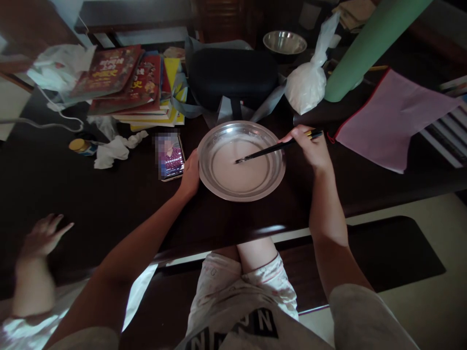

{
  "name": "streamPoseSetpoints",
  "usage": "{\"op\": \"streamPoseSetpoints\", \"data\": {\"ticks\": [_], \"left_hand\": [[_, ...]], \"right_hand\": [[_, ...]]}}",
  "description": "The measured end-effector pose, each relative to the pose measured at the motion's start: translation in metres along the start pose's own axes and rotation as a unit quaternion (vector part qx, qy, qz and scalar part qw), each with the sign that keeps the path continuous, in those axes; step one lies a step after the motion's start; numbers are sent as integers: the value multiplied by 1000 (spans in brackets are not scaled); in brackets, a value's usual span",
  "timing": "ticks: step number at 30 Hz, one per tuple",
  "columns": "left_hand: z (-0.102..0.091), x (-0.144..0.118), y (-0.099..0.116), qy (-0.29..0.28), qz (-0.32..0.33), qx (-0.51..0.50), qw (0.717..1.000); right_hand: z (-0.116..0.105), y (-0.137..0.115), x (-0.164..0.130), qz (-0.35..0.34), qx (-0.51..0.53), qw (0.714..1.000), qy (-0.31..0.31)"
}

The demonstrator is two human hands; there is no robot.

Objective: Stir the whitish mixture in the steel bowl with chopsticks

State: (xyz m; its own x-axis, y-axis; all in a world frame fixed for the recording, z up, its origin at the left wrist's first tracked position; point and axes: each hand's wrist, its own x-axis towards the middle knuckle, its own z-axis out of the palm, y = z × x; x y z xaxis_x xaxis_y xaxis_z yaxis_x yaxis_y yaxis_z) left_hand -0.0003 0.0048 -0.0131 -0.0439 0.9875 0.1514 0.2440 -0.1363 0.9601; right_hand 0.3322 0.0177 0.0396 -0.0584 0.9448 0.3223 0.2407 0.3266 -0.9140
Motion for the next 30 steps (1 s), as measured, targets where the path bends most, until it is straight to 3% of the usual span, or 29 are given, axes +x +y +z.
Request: {"op": "streamPoseSetpoints", "data": {"ticks": [3,7,9,13,15,19,21,27,30], "left_hand": [[1,1,-3,-3,3,1,1000],[0,1,-4,-3,0,8,1000],[0,1,-2,-2,-2,16,1000],[-1,-1,3,-5,8,21,1000],[-1,-1,4,-12,13,22,1000],[0,-1,4,-14,9,22,1000],[0,-1,3,-13,7,16,1000],[2,-1,1,-5,14,3,1000],[4,-1,0,4,14,2,1000]], "right_hand": [[-7,5,1,-5,14,999,50],[0,2,-1,16,8,999,-37],[5,-1,0,4,-7,999,-50],[-1,2,1,-2,-2,999,32],[-5,4,1,0,3,999,41],[1,1,0,9,14,999,-48],[4,-1,0,0,5,998,-62],[-5,3,1,5,10,999,37],[-3,3,1,13,4,1000,-21]]}}
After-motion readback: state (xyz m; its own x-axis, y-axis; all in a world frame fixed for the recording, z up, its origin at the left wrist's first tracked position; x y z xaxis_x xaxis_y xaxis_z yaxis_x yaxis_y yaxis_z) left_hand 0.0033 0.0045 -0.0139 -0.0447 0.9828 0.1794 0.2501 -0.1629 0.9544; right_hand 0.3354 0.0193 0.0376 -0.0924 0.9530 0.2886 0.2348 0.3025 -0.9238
